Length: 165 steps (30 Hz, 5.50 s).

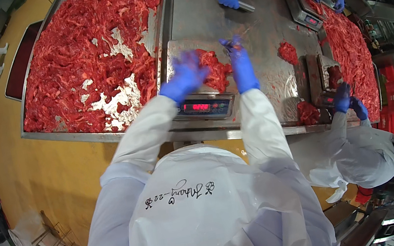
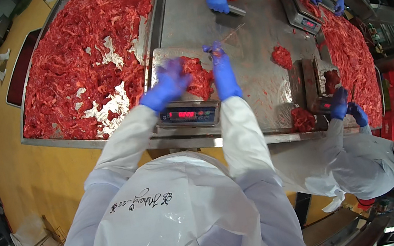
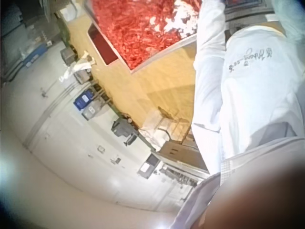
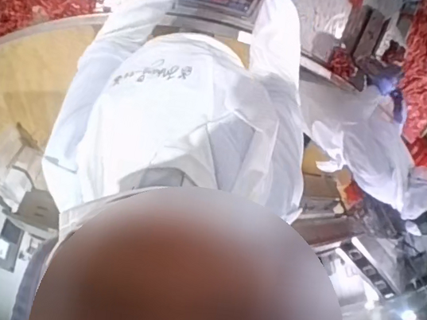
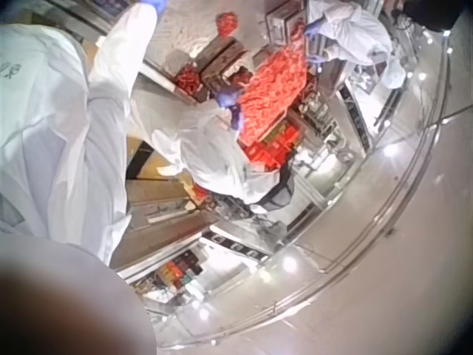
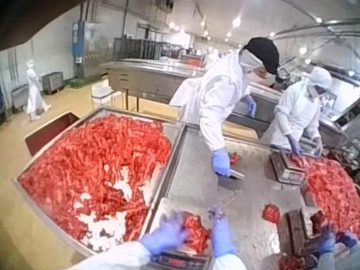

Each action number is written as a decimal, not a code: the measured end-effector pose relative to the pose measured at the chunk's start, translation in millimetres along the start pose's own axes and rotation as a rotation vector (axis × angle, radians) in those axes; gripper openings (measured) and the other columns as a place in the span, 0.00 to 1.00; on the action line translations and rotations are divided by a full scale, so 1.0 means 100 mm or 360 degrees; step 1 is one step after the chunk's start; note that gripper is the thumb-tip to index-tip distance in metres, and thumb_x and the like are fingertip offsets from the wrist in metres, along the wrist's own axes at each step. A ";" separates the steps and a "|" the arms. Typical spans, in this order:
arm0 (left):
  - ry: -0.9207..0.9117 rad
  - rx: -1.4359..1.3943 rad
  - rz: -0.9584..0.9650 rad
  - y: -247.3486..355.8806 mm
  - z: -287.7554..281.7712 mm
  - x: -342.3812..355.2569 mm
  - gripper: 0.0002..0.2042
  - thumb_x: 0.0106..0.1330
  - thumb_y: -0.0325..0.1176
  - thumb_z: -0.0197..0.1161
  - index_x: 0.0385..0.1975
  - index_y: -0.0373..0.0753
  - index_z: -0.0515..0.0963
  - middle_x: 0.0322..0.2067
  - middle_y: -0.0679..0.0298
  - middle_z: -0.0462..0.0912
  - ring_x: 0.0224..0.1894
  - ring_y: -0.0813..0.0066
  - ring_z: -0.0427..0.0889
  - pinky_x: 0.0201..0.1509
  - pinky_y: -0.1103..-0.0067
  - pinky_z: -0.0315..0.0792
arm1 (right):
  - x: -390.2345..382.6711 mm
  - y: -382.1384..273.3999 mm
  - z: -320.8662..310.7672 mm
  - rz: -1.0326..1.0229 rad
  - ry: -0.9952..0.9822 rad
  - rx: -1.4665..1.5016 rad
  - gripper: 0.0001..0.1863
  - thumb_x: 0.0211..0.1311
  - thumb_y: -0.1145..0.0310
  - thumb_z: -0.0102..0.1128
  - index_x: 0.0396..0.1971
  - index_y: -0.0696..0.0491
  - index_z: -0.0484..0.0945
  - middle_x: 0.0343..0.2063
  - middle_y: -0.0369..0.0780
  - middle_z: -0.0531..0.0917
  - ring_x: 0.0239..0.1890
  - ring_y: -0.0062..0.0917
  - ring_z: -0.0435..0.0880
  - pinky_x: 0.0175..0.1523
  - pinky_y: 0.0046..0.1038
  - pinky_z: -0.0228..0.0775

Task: The person uses scissors to cut pieces of raw red meat on a digital scale. They repeatedly pick up meat, cut it into smaller portions, and place the pieces back onto the scale or a tray.

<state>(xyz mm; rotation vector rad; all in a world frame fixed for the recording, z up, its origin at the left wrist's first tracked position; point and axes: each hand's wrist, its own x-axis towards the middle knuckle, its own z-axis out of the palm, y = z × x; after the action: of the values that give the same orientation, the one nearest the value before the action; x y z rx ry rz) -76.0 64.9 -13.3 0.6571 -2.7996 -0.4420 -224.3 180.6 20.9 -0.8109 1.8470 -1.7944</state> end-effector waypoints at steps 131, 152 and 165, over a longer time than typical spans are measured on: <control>0.0003 -0.0620 -0.0052 -0.54 -0.48 -0.11 0.07 0.56 0.30 0.62 0.30 0.35 0.81 0.29 0.51 0.83 0.34 0.53 0.83 0.40 0.68 0.76 | -0.80 -0.17 0.70 0.1166 -0.0712 0.0496 0.22 0.66 0.44 0.52 0.32 0.51 0.70 0.21 0.38 0.78 0.24 0.27 0.82 0.33 0.26 0.75; 0.0072 -0.1065 -0.1298 -2.32 -0.81 -1.53 0.35 0.59 0.46 0.64 0.63 0.33 0.63 0.66 0.44 0.59 0.66 0.51 0.63 0.66 0.66 0.60 | -1.30 0.05 -0.95 0.0735 0.0033 0.0955 0.26 0.70 0.43 0.41 0.38 0.54 0.70 0.38 0.50 0.80 0.46 0.44 0.81 0.51 0.41 0.75; -0.0161 0.0149 0.0040 -0.68 -0.67 -0.16 0.45 0.58 0.61 0.60 0.66 0.32 0.55 0.67 0.41 0.54 0.70 0.42 0.48 0.68 0.47 0.44 | -0.40 -0.42 -0.10 0.0192 -0.0703 0.0063 0.20 0.70 0.60 0.41 0.51 0.57 0.73 0.49 0.41 0.76 0.51 0.27 0.75 0.62 0.28 0.60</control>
<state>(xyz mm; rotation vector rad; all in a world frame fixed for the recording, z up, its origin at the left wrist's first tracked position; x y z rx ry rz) -15.7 -0.9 23.3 0.6348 -2.9359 -0.3508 -197.4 215.6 60.1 -0.9675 1.5323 -1.4325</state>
